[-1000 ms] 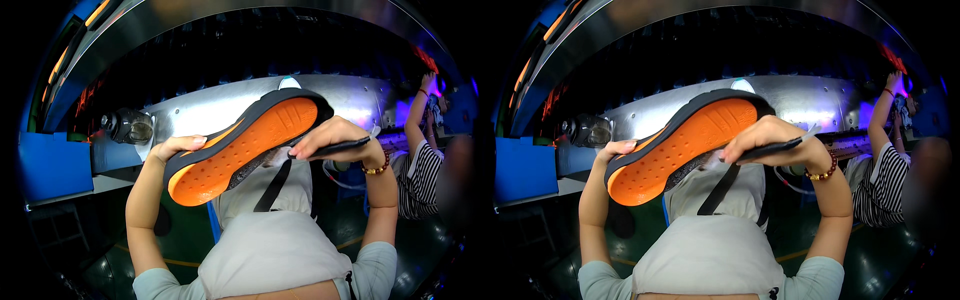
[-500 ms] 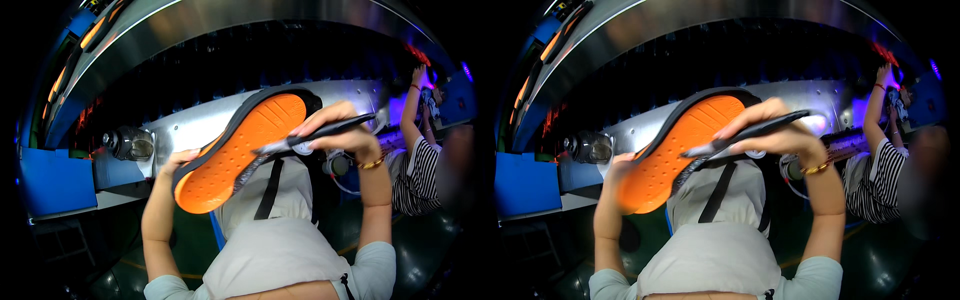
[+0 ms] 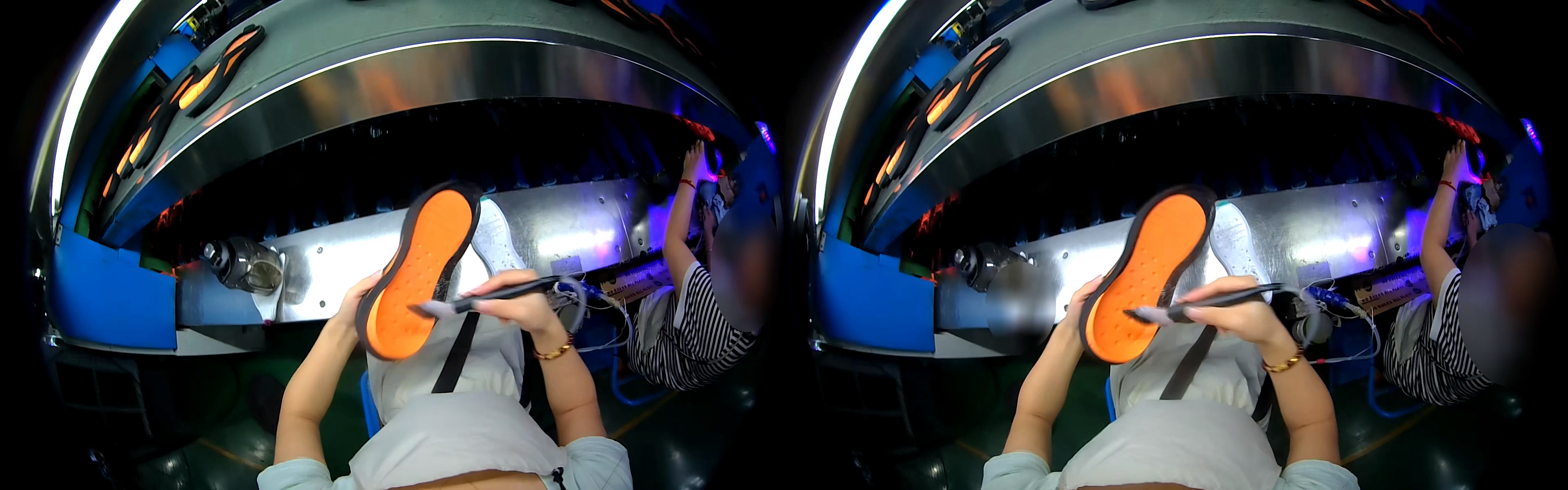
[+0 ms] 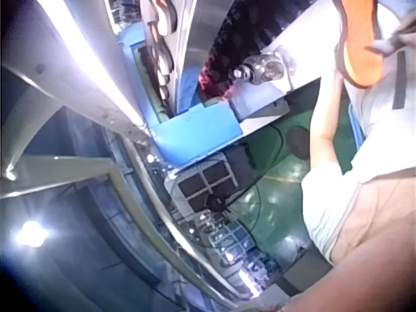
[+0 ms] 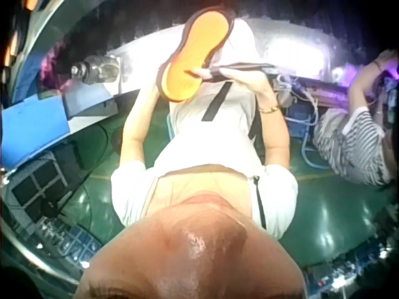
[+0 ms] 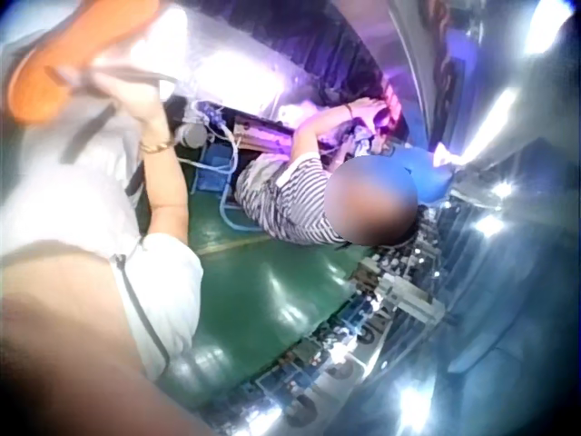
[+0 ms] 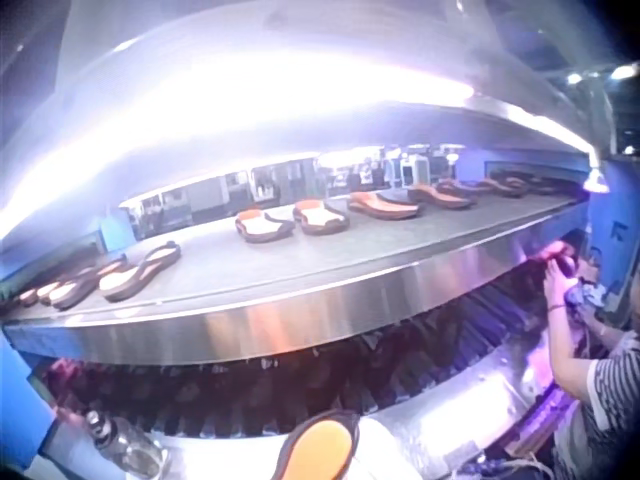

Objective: The person repeatedly picks up orange shoe soles from a conveyor belt and uses a brush to apply a dark coating to the edges and surface. The person holds each sole, paints it, and places it back on the moving belt. The task is performed continuously throughout the clip.

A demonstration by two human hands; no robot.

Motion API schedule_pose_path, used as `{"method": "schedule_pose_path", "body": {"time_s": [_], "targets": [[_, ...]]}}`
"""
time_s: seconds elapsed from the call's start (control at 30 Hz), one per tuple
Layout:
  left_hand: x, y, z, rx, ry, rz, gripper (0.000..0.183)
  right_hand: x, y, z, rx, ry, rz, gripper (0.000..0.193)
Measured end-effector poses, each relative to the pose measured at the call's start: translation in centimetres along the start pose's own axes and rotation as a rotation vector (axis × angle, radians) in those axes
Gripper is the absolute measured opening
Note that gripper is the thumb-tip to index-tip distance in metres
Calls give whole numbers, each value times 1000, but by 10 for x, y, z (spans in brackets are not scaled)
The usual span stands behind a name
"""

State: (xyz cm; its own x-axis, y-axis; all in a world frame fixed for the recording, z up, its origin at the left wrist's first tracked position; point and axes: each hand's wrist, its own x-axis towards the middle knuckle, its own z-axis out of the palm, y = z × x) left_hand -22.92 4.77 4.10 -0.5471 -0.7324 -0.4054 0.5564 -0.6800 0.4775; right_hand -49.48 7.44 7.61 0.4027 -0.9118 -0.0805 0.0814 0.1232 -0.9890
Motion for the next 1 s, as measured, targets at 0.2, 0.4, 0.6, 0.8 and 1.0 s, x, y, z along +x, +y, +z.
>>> {"method": "schedule_pose_path", "body": {"time_s": [0.2,0.4,0.6,0.8,1.0], "targets": [[-19,86,78,113,-386,412,52,-27,31,-49,789,400,-344,16],[90,215,153,-373,-653,649,62,-19,32,-25,744,401,-206,13],[112,213,180,-411,-159,853,88,-30,56,-43,836,560,-140,15],[156,205,232,286,69,1033,80,-36,71,-57,839,630,-120,14],[260,284,247,1773,809,1203,84,-20,78,-51,842,656,-38,13]]}}
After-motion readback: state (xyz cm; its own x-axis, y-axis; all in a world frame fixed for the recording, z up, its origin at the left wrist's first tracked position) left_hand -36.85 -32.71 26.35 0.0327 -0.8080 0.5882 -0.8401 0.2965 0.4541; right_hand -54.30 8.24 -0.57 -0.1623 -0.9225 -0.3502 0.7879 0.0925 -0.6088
